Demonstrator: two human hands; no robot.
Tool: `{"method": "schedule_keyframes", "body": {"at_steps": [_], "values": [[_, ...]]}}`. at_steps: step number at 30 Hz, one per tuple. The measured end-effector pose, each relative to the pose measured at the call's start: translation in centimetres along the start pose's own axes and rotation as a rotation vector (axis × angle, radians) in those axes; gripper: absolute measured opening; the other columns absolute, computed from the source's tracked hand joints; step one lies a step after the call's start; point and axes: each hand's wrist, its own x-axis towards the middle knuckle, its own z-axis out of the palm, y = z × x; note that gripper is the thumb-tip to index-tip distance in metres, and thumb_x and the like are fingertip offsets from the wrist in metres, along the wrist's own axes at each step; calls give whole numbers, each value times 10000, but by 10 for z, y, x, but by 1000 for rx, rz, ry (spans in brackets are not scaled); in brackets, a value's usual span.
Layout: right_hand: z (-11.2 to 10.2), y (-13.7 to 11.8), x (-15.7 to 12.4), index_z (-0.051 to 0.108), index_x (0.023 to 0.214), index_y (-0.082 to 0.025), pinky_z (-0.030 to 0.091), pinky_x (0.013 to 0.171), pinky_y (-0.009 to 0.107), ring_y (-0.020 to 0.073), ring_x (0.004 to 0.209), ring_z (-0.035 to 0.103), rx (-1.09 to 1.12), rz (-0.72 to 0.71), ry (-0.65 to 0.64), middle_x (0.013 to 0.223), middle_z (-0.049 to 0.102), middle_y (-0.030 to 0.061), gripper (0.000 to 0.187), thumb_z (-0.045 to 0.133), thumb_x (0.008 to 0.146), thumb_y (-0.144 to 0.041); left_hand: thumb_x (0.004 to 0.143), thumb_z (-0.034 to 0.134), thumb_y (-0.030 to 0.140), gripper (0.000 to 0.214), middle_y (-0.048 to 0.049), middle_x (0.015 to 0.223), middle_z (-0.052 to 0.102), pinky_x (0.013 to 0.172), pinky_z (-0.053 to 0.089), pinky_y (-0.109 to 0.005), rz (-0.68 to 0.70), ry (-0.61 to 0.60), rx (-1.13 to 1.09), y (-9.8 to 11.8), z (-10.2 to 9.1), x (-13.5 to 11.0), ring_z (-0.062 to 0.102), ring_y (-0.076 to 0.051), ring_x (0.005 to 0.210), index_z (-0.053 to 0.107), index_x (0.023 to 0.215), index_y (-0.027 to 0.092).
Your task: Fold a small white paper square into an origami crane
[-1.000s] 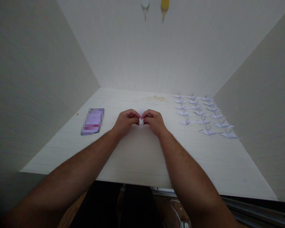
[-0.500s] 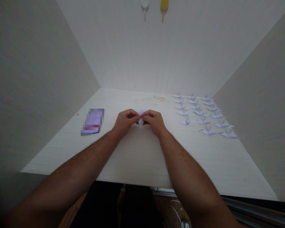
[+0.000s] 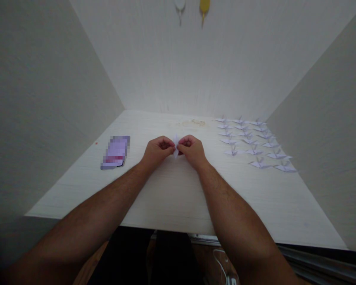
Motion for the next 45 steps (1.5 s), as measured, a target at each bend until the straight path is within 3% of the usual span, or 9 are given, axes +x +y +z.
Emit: {"method": "schedule_keyframes", "body": {"at_steps": [10,17,22,26,33,39,45], "values": [[-1,2,2,525,762,-216,516,549,266,111,517,596,-30,-17,-22,581,606,-67,271,747,612,-259,603,743,151,241,29,642,619,539,400,-203,-30,56,-20,7,0,0,543,-77,564,540,729,178],[3,5,3,439,741,-237,497,570,274,115,558,578,-105,-91,38,628,598,-68,312,723,616,-265,574,753,144,293,41,630,623,529,400,-202,-85,96,-51,7,1,-1,543,-78,542,511,733,184],[4,5,-1,563,708,-223,474,627,290,138,641,572,-397,-263,158,665,615,-28,129,687,711,-257,595,773,192,327,18,671,677,596,459,-226,-111,125,-63,2,1,0,601,-100,594,634,891,167],[4,5,-3,676,758,-233,489,679,310,156,694,608,-509,-334,160,746,692,-5,40,644,771,-254,583,807,242,282,-14,730,707,664,506,-259,-106,118,-71,1,2,0,644,-123,664,685,822,155],[6,-1,-6,728,784,-219,522,662,311,152,653,647,-395,-272,117,753,735,20,97,674,764,-296,686,725,232,156,-6,659,689,635,510,-265,-60,109,-70,4,2,-1,622,-119,620,732,827,168],[6,-3,-5,670,736,-193,501,579,285,138,568,622,-274,-146,156,644,687,6,118,724,677,-280,644,760,199,219,-9,753,702,662,504,-250,2,150,5,5,2,0,625,-111,678,719,857,173],[5,-5,-6,642,700,-188,486,509,261,131,501,609,-188,-58,91,556,650,-10,142,739,652,-280,632,748,205,144,15,615,648,559,448,-236,-120,72,-85,6,0,1,571,-96,554,660,736,161]]}}
